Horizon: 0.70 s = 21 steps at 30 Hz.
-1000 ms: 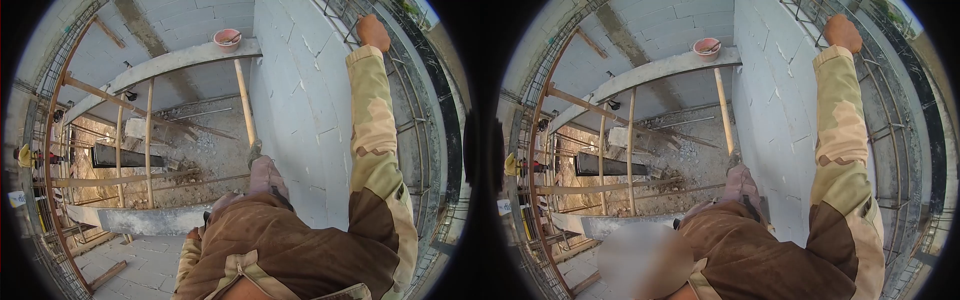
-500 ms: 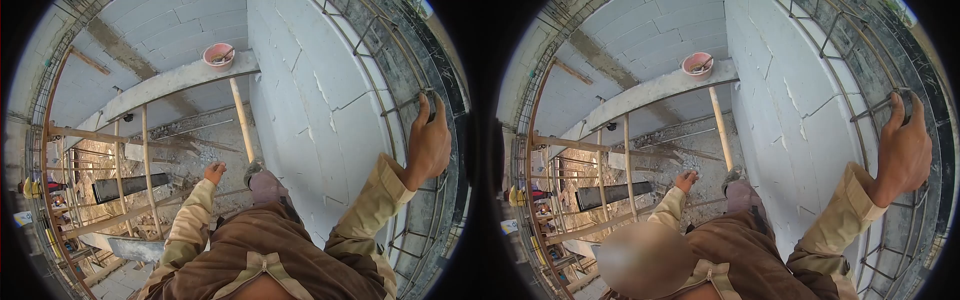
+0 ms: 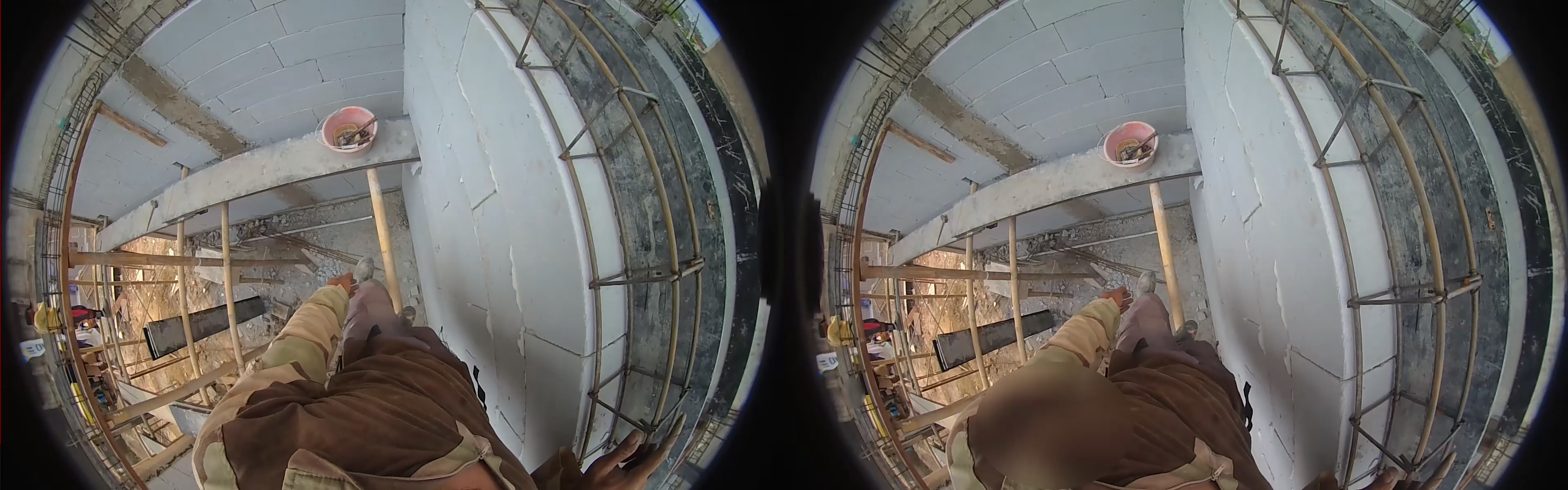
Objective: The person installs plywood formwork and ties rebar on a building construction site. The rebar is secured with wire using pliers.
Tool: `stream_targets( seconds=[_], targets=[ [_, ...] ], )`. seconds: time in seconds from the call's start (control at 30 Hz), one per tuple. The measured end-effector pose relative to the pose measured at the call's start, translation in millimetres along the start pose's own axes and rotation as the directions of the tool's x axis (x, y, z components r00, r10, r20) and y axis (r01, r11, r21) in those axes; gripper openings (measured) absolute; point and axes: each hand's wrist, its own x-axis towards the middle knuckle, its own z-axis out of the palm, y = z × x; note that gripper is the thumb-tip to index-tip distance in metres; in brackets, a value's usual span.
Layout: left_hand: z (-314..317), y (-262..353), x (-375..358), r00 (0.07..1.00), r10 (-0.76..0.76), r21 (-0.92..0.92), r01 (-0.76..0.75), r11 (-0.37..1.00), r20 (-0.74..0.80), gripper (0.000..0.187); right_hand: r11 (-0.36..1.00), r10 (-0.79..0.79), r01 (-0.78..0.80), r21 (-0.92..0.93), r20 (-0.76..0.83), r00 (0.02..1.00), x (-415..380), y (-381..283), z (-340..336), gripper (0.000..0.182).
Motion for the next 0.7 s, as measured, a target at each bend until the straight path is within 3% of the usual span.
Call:
stream_targets(
  seconds=[0.07, 0.13, 0.17, 0.23, 0.37, 0.43, 0.5, 0.57, 0.7],
  targets=[
    [-5.7, 15.4, 30.7, 1.0, -0.003, -0.014, 0.003, 1.0, 0.008, 0.047, 0.988, 0.118, -0.119, 0.102, 0.017, 0.993, 0.5, -14.6, 3.0, 0.084],
    [-1.7, 38.4, 54.3, 1.0, -0.011, -0.017, 0.011, 1.0, 0.02, 0.046, 0.999, 0.04, -0.04, 0.006, 0.013, 0.999, 2.1, -10.8, 1.6, 0.086],
    [6.8, 58.8, 66.4, 1.0, -0.015, 0.094, 0.015, 0.995, 0.002, 0.045, 0.999, 0.039, -0.039, -0.006, 0.011, 0.999, -6.4, -3.5, -3.5, 0.086],
    [25.6, 104.3, 104.5, 1.0, -0.004, 0.224, 0.0, 0.975, 0.017, 0.044, 0.958, 0.28, -0.275, -0.076, 0.078, 0.957, -16.6, 3.5, -9.4, 0.071],
    [87.1, 221.6, 201.4, 0.991, 0.057, 0.325, -0.094, 0.941, 0.122, 0.05, 0.959, 0.274, -0.27, -0.083, 0.039, 0.961, 25.0, -16.9, 52.1, 0.07],
    [121.1, 287.9, 242.2, 0.935, 0.295, 0.707, -0.343, 0.618, 0.196, 0.051, 0.962, 0.267, -0.265, -0.065, 0.024, 0.963, 54.6, -36.3, 101.6, 0.069],
    [159.0, 346.5, 278.9, 0.937, 0.335, 0.717, -0.301, 0.629, 0.099, 0.064, 0.966, 0.255, -0.253, -0.057, 0.032, 0.966, 83.7, -52.0, 150.0, 0.069],
    [186.9, 395.6, 317.5, 0.947, 0.32, 0.86, -0.191, 0.474, 0.033, 0.077, 0.97, 0.242, -0.239, -0.049, 0.051, 0.969, 108.1, -61.6, 201.7, 0.068],
    [228.6, 421.0, 424.7, 0.933, 0.336, 0.814, -0.094, 0.573, -0.128, 0.087, 0.975, 0.224, -0.222, -0.028, 0.1, 0.969, 145.0, -76.8, 299.7, 0.067]
  ],
)
